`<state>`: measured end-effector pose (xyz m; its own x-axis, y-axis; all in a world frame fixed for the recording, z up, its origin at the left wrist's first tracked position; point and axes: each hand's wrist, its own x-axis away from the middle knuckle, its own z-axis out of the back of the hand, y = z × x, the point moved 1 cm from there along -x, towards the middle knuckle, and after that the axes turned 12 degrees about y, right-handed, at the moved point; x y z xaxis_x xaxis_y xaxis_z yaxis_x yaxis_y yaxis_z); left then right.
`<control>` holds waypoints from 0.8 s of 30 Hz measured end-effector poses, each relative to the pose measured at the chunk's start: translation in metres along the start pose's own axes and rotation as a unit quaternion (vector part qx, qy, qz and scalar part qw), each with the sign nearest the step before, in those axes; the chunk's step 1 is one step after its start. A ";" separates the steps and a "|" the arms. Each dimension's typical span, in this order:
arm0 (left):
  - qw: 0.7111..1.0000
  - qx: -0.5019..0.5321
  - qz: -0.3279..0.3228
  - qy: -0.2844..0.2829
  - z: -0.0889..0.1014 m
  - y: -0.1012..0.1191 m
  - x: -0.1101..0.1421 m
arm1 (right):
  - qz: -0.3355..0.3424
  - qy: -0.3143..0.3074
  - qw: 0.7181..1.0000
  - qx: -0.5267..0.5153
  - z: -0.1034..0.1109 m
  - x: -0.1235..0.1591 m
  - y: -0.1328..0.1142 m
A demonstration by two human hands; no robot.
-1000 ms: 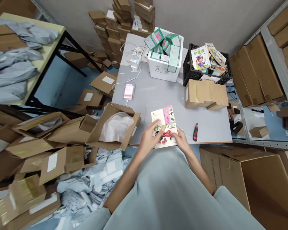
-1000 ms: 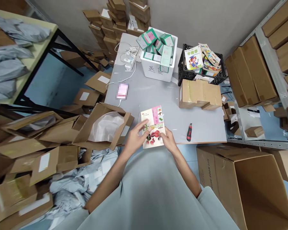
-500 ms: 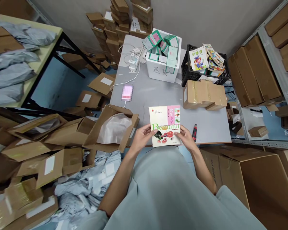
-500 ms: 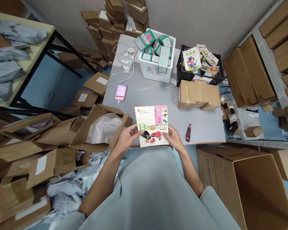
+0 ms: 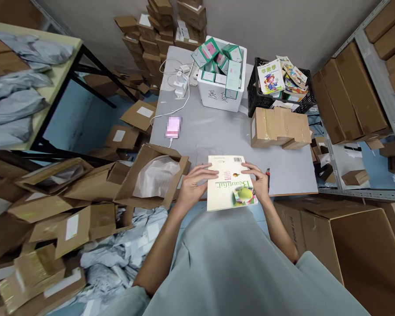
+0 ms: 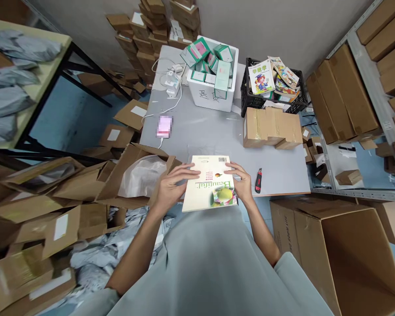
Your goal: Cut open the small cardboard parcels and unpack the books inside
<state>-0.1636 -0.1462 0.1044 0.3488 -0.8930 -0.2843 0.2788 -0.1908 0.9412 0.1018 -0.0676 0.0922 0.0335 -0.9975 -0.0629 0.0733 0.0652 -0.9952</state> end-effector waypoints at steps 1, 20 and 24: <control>1.000 -0.002 0.019 0.007 0.000 0.001 0.001 | -0.003 -0.002 1.000 0.015 0.001 0.001 0.001; 0.975 0.104 0.191 -0.054 -0.043 0.011 0.010 | -0.363 -0.169 0.906 -0.138 -0.049 0.022 0.025; 0.910 0.189 0.358 -0.094 -0.049 0.003 0.010 | -0.372 -0.197 0.881 -0.217 -0.058 0.034 0.011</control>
<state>-0.1156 -0.1357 0.0951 0.1516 -0.8905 0.4291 -0.2993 0.3723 0.8785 0.0459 -0.1029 0.0744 0.4871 -0.6668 0.5640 -0.1649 -0.7044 -0.6904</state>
